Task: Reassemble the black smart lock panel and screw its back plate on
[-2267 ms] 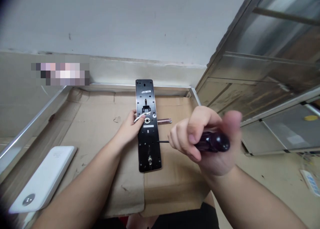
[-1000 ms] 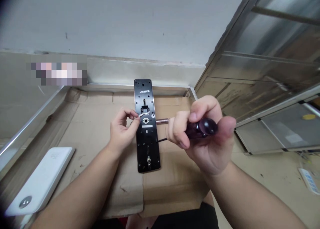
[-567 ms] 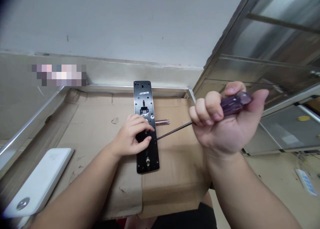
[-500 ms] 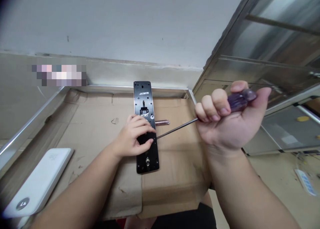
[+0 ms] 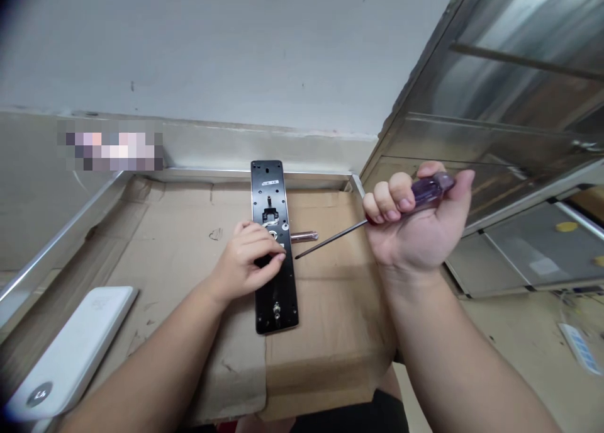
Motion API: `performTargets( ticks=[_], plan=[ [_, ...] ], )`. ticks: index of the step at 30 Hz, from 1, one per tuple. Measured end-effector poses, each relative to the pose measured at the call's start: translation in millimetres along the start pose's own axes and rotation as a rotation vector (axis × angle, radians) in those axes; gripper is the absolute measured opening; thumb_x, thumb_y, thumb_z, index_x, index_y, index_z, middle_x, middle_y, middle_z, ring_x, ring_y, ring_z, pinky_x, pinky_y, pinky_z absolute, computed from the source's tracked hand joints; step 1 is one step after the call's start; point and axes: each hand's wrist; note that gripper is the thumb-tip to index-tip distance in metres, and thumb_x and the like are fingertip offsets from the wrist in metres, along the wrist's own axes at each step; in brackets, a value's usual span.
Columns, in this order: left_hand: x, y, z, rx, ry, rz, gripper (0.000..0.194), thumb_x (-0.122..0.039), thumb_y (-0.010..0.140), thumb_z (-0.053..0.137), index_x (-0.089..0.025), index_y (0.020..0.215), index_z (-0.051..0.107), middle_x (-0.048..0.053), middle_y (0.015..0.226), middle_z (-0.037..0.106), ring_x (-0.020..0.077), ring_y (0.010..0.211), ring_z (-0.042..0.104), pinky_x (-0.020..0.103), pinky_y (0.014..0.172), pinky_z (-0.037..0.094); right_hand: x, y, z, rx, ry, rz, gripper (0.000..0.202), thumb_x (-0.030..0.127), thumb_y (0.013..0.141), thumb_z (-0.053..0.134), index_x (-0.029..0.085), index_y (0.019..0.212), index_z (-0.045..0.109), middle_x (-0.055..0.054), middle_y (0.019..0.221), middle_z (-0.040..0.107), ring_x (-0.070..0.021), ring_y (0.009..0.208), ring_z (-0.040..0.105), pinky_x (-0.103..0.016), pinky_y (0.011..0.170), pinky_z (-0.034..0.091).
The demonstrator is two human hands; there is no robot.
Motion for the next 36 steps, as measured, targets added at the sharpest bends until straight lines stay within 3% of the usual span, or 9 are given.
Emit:
performTargets(
  ticks=[4, 8, 10, 14, 20, 22, 25, 29, 36],
  plan=[
    [25.0, -2.2, -12.9, -0.198, 0.100, -0.324, 0.014, -0.028, 0.087, 0.059, -0.022, 0.076, 0.065, 0.002, 0.077, 0.069, 0.0211, 0.080, 0.061, 0.037, 0.081, 0.042, -13.3, 4.5, -9.3, 0.014, -0.034, 0.028, 0.032, 0.054, 0.087, 0.068, 0.026, 0.075, 0.057, 0.007, 0.050, 0.038, -0.0081, 0.040, 0.033, -0.024, 0.041, 0.024],
    [67.0, -11.6, -30.4, -0.026, 0.187, -0.809, 0.016, -0.034, 0.084, 0.058, -0.024, 0.080, 0.069, 0.003, 0.077, 0.071, 0.0227, 0.073, 0.062, 0.033, 0.067, 0.040, -31.5, 9.3, -22.5, 0.001, -0.047, 0.120, 0.034, 0.058, 0.087, 0.066, 0.027, 0.077, 0.055, 0.006, 0.051, 0.040, -0.0089, 0.041, 0.034, -0.024, 0.042, 0.026],
    [84.3, -16.0, -36.3, 0.048, 0.235, -0.926, 0.018, -0.037, 0.082, 0.059, -0.024, 0.083, 0.072, 0.005, 0.078, 0.072, 0.0240, 0.073, 0.063, 0.033, 0.065, 0.039, -39.5, 12.0, -28.4, -0.009, -0.065, 0.172, 0.036, 0.060, 0.085, 0.067, 0.027, 0.078, 0.053, 0.007, 0.051, 0.039, -0.0095, 0.041, 0.033, -0.023, 0.041, 0.026],
    [102.4, -19.9, -37.9, -0.011, 0.318, -0.905, 0.026, -0.042, 0.084, 0.059, -0.022, 0.088, 0.075, 0.009, 0.089, 0.073, 0.0277, 0.085, 0.064, 0.036, 0.076, 0.044, -49.2, 16.0, -35.9, -0.034, -0.116, 0.224, 0.042, 0.065, 0.080, 0.068, 0.028, 0.078, 0.048, 0.008, 0.051, 0.037, -0.0100, 0.041, 0.031, -0.022, 0.041, 0.027],
    [108.4, -21.9, -31.8, -0.063, 0.309, -0.883, 0.044, -0.044, 0.078, 0.071, -0.020, 0.115, 0.071, 0.012, 0.102, 0.070, 0.0319, 0.100, 0.062, 0.043, 0.093, 0.046, -55.7, 18.7, -40.9, -0.032, -0.108, 0.250, 0.041, 0.063, 0.080, 0.069, 0.028, 0.080, 0.047, 0.007, 0.050, 0.040, -0.0099, 0.041, 0.031, -0.021, 0.042, 0.027],
    [104.4, -20.1, -24.5, -0.113, 0.132, -0.871, 0.043, -0.040, 0.080, 0.069, -0.019, 0.117, 0.068, 0.010, 0.101, 0.070, 0.0276, 0.097, 0.064, 0.040, 0.092, 0.048, -57.0, 19.7, -42.5, -0.009, -0.092, 0.253, 0.039, 0.062, 0.082, 0.068, 0.028, 0.080, 0.048, 0.007, 0.050, 0.041, -0.0096, 0.041, 0.032, -0.021, 0.041, 0.027],
    [89.6, -13.4, -4.4, -0.225, -0.381, -0.838, 0.050, -0.039, 0.084, 0.068, -0.019, 0.129, 0.059, 0.010, 0.109, 0.071, 0.0231, 0.099, 0.068, 0.037, 0.091, 0.052, -58.1, 21.0, -44.9, 0.016, -0.090, 0.268, 0.040, 0.063, 0.083, 0.066, 0.028, 0.080, 0.048, 0.008, 0.051, 0.041, -0.0091, 0.040, 0.033, -0.020, 0.041, 0.027],
    [65.9, -2.4, 20.6, -0.281, -0.944, -0.934, 0.048, -0.038, 0.091, 0.062, -0.023, 0.136, 0.053, 0.009, 0.112, 0.075, 0.0238, 0.100, 0.072, 0.039, 0.089, 0.056, -59.2, 21.0, -46.6, 0.037, -0.132, 0.255, 0.037, 0.058, 0.081, 0.070, 0.028, 0.081, 0.047, 0.008, 0.052, 0.043, -0.0089, 0.041, 0.033, -0.020, 0.040, 0.026],
    [56.1, 2.9, 26.9, -0.351, -1.030, -0.911, 0.052, -0.032, 0.082, 0.079, -0.024, 0.128, 0.056, 0.009, 0.114, 0.075, 0.0227, 0.098, 0.074, 0.038, 0.090, 0.056, -59.3, 19.4, -44.8, 0.081, -0.201, 0.231, 0.036, 0.055, 0.082, 0.071, 0.028, 0.083, 0.047, 0.008, 0.054, 0.045, -0.0083, 0.041, 0.034, -0.019, 0.040, 0.026]
  ],
)
Point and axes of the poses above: each hand's wrist, its own y-axis towards the middle knuckle, its own z-axis out of the palm, x = y × z
